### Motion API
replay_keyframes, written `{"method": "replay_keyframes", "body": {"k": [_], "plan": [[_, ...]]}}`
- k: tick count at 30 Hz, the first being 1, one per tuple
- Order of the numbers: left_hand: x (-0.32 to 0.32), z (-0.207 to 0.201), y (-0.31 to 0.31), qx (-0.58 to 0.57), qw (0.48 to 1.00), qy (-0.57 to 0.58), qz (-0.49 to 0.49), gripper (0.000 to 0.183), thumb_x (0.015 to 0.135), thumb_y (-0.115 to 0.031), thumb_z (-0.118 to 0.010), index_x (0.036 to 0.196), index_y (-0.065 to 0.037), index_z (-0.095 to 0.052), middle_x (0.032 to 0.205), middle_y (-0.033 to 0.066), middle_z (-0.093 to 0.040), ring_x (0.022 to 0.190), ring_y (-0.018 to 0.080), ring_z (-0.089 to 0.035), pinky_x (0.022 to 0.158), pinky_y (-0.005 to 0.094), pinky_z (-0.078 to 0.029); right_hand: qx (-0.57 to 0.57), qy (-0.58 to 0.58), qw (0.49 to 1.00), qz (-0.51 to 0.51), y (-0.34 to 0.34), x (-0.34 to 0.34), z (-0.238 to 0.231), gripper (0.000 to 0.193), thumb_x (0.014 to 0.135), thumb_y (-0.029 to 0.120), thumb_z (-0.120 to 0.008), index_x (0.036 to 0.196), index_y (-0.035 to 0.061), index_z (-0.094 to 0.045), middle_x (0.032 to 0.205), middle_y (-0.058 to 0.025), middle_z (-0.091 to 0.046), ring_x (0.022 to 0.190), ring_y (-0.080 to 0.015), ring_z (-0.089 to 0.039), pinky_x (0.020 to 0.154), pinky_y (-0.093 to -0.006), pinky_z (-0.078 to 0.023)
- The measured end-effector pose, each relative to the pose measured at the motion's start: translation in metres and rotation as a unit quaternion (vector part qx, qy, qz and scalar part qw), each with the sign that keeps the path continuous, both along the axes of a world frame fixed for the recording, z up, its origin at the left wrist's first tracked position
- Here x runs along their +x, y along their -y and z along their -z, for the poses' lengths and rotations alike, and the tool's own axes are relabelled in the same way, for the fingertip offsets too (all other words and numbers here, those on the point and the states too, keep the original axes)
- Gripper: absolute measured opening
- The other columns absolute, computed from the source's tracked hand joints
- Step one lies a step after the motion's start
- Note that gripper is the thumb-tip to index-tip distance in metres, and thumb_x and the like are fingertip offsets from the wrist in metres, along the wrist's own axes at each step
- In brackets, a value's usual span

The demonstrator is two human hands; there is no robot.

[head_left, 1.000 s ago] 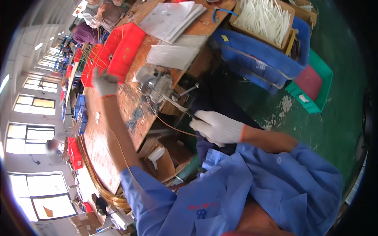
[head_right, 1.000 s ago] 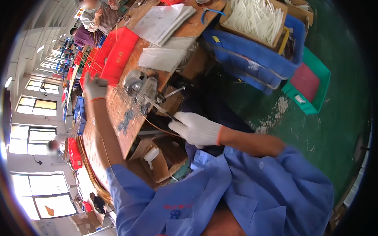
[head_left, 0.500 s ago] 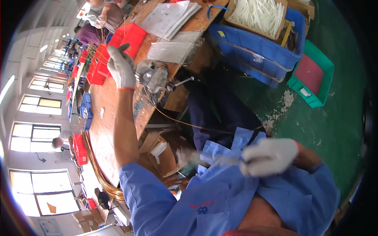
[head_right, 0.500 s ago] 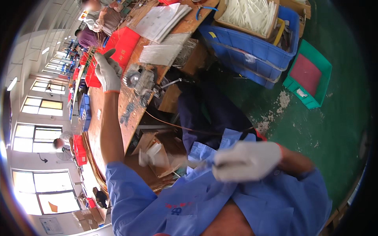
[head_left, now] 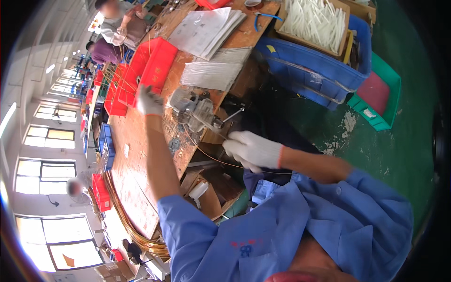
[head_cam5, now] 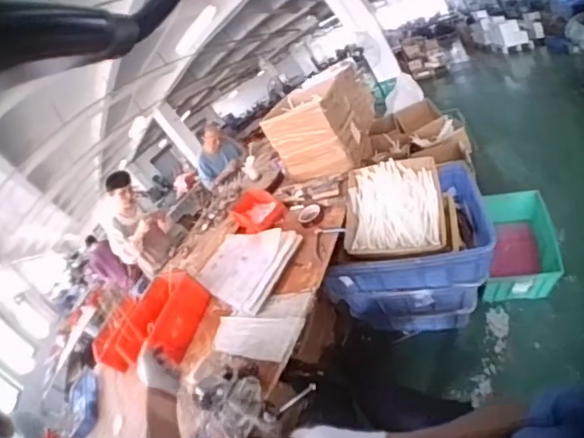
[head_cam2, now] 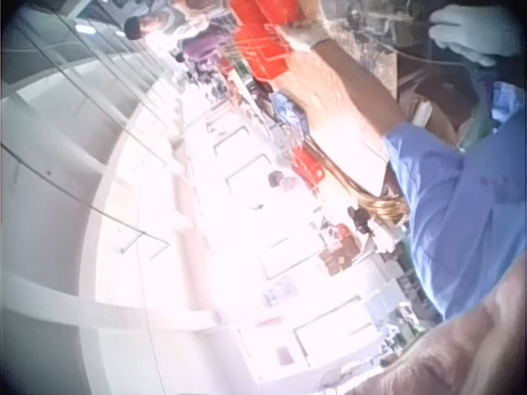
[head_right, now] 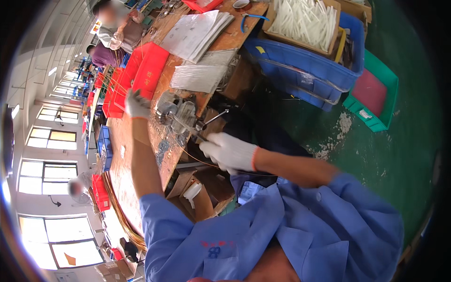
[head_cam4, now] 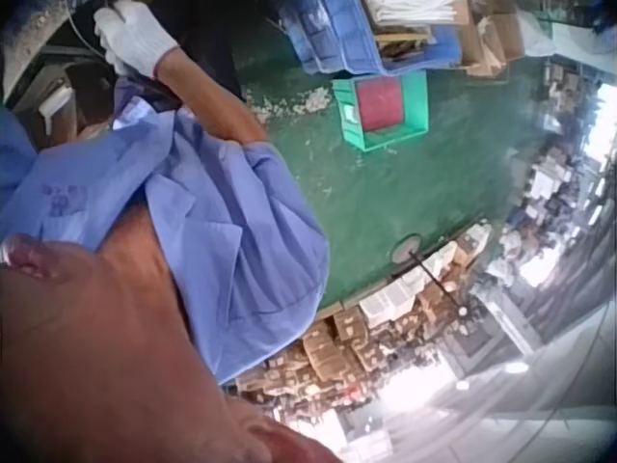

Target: Wind copper wire around a toroidal core held in a vise on a production floor.

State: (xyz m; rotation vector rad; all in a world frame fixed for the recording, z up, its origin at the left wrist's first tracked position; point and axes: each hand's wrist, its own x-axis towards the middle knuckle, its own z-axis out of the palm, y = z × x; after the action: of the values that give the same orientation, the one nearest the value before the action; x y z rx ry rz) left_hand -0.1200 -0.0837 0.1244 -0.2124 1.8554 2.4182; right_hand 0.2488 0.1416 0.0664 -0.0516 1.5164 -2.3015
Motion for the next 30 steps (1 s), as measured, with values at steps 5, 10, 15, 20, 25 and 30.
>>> {"method": "replay_keyframes", "body": {"k": [5,10,15,20,25,30], "plan": [[0.068,-0.059,-0.005,-0.166,0.95,-0.122,-0.233,0.065,0.081,-0.061,-0.085,0.085,0.0,-0.06,0.079,0.0119,-0.058,0.071,0.0209,-0.058,0.061,0.0406,-0.052,-0.005,-0.001,0.999,-0.048,-0.059,0.113,-0.004,0.03,0.109,0.028,-0.052,0.095,0.0029,-0.058,0.065,-0.0008,-0.053,0.041,-0.011,-0.048,0.039,-0.0309,-0.037],[0.193,0.008,-0.045,-0.562,0.536,-0.627,-0.058,0.054,0.087,-0.022,-0.078,0.129,0.008,-0.063,0.104,0.0165,-0.07,0.094,0.0272,-0.067,0.09,0.0453,-0.053,-0.024,0.091,0.978,-0.185,-0.153,0.251,-0.017,0.019,0.105,0.013,-0.059,0.098,-0.003,-0.068,0.071,-0.0043,-0.063,0.05,-0.0092,-0.054,0.047,-0.0292,-0.042],[0.21,-0.064,-0.124,-0.385,0.831,-0.363,0.17,0.038,0.109,-0.029,-0.055,0.12,0.005,-0.07,0.074,0.0012,-0.054,0.063,0.0049,-0.05,0.057,0.0252,-0.042,-0.035,0.107,0.993,-0.043,-0.162,0.221,-0.004,0.02,0.093,0.013,-0.061,0.091,-0.0057,-0.067,0.066,-0.0047,-0.06,0.047,-0.0091,-0.052,0.041,-0.0283,-0.037],[0.099,-0.053,-0.11,-0.168,0.964,-0.193,0.079,0.047,0.108,-0.04,-0.054,0.099,0.004,-0.068,0.063,-0.0043,-0.037,0.046,0.0061,-0.034,0.04,0.0277,-0.024,-0.148,0.096,0.981,-0.078,-0.055,0.056,-0.001,0.029,0.11,0.022,-0.053,0.089,0.0026,-0.058,0.055,0.0036,-0.041,0.036,-0.0059,-0.037,0.031,-0.0261,-0.029],[0.025,0.005,-0.047,-0.016,0.995,-0.091,-0.022,0.044,0.108,-0.038,-0.051,0.096,0.002,-0.062,0.062,-0.0034,-0.031,0.044,0.0097,-0.029,0.04,0.0283,-0.023,-0.245,0.086,0.966,0.012,0.043,-0.044,0.007,0.03,0.113,0.032,-0.05,0.099,0.0063,-0.058,0.059,0.0048,-0.042,0.037,-0.0078,-0.037,0.033,-0.026,-0.031],[0.019,0.032,-0.043,-0.059,0.997,-0.052,-0.01,0.031,0.102,-0.031,-0.065,0.091,-0.001,-0.064,0.061,-0.0016,-0.04,0.045,0.0096,-0.036,0.041,0.0281,-0.026,-0.148,0.045,0.988,-0.004,0.02,-0.055,0.008,0.031,0.112,0.031,-0.049,0.101,0.0035,-0.058,0.059,0.0028,-0.047,0.037,-0.0092,-0.043,0.036,-0.0276,-0.032]]}}
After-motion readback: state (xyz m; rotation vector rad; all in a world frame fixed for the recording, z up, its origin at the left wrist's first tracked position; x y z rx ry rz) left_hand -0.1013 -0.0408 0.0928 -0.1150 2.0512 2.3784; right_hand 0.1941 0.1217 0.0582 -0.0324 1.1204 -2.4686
